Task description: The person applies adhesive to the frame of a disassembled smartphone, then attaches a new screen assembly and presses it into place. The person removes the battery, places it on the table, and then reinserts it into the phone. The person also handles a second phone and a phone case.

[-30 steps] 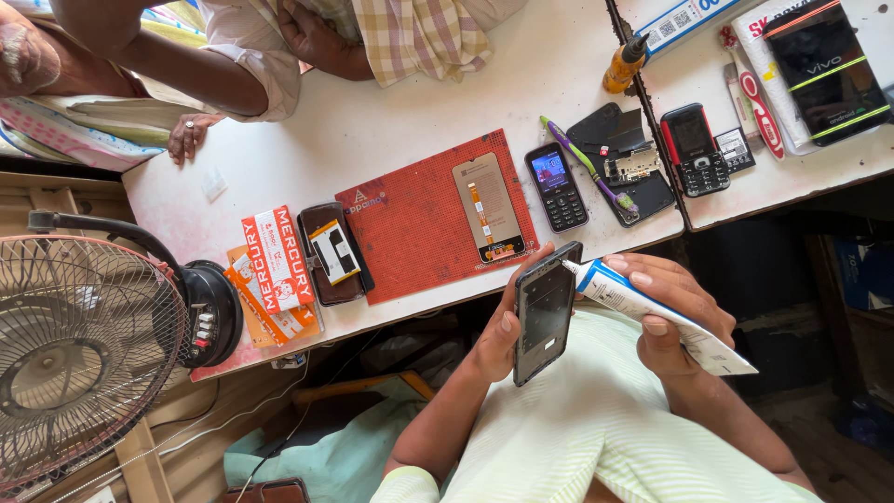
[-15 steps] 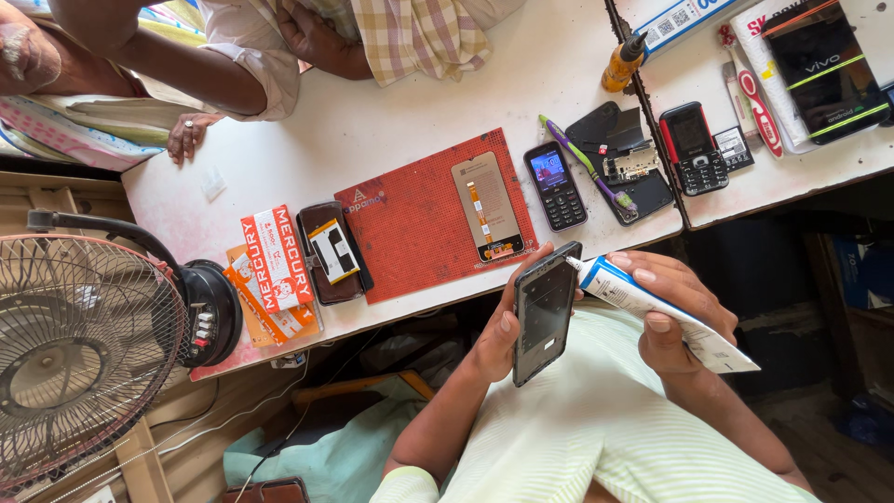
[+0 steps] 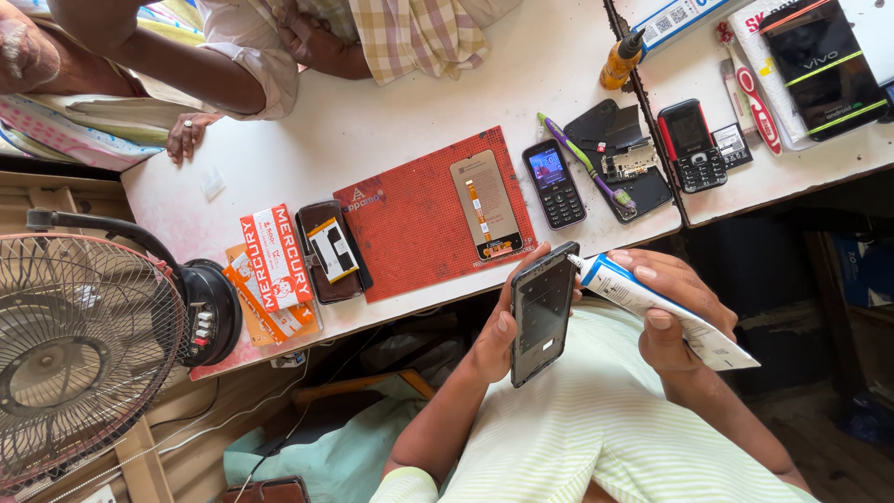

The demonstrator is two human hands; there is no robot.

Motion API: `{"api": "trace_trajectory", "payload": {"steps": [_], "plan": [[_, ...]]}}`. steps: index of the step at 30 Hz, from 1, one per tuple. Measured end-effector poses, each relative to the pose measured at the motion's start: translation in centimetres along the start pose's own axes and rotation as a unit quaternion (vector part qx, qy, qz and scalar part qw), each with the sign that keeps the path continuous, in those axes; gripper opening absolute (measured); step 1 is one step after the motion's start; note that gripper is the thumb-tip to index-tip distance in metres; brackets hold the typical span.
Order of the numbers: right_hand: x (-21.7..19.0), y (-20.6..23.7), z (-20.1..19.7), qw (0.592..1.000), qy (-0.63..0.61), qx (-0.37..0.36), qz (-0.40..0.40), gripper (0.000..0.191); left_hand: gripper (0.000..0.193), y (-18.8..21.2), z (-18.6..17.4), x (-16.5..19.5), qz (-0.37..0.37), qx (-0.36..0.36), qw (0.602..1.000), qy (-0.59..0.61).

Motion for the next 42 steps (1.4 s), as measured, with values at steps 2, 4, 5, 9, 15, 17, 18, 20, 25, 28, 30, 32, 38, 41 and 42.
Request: {"api": "trace_trajectory", "payload": {"steps": [2,4,5,9,15,17,18,20,25,28,30,32,38,41,42], "plan": [[0.0,0.1,0.0,1.0,-0.001,0.003,0.004,0.035,0.103,0.1,0.0,0.0,-0.001,-0.001,1.0,0.004],[0.1,0.2,-0.1,1.0,-0.002,0.005,0.005,0.035,0.103,0.1,0.1,0.1,-0.004,-0.001,1.0,0.006],[0.1,0.2,-0.2,1.0,-0.003,0.006,0.004,0.035,0.103,0.1,0.1,0.0,-0.005,-0.001,1.0,0.007],[0.8,1.0,-0.8,1.0,0.001,0.006,0.007,0.035,0.103,0.1,0.1,0.0,-0.004,0.001,1.0,0.002],[4.6,1.5,-3.4,0.964,-0.138,0.175,0.145,0.036,0.101,-0.3,0.1,0.2,-0.031,-0.021,0.992,0.117],[6.1,1.2,-4.6,0.927,-0.215,0.213,0.222,0.034,0.1,-0.2,0.2,0.5,-0.036,-0.038,0.981,0.185],[6.8,1.1,-5.0,0.904,-0.254,0.221,0.263,0.033,0.099,-0.2,0.2,0.6,-0.041,-0.044,0.976,0.209],[8.0,1.5,-5.6,0.858,-0.311,0.237,0.334,0.027,0.098,-0.2,0.0,0.9,-0.048,-0.056,0.964,0.255],[11.2,3.8,-7.2,0.786,-0.331,0.273,0.446,0.015,0.091,-0.1,-1.5,1.0,-0.043,-0.045,0.964,0.259],[13.1,5.5,-6.5,0.763,-0.298,0.27,0.506,0.018,0.091,1.0,-3.5,1.9,-0.032,-0.011,0.965,0.259],[13.5,6.5,-4.9,0.733,-0.32,0.246,0.548,0.025,0.093,2.0,-4.9,2.7,-0.021,0.007,0.963,0.27],[13.2,6.7,-2.8,0.754,-0.271,0.2,0.563,0.026,0.094,3.0,-6.1,3.4,-0.007,0.02,0.96,0.281],[9.3,7.7,5.8,0.829,-0.084,-0.061,0.55,0.039,0.082,6.1,-9.8,2.2,-0.007,0.16,0.956,0.247],[7.7,9.2,9.4,0.828,-0.072,-0.19,0.522,0.035,0.078,7.9,-10.6,1.5,-0.015,0.093,0.958,0.27],[7.5,9.8,10.4,0.824,-0.074,-0.23,0.513,0.032,0.077,8.6,-11.1,1.1,-0.02,0.104,0.959,0.262]]}}
Point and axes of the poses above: each hand's wrist, its own y-axis away from the middle knuckle, its own z-axis out of the palm, x = y × z, the point moved 5 cm from there along -y, towards the middle knuckle, and after that the axes turned 15 degrees about x, right-handed, at the moved point
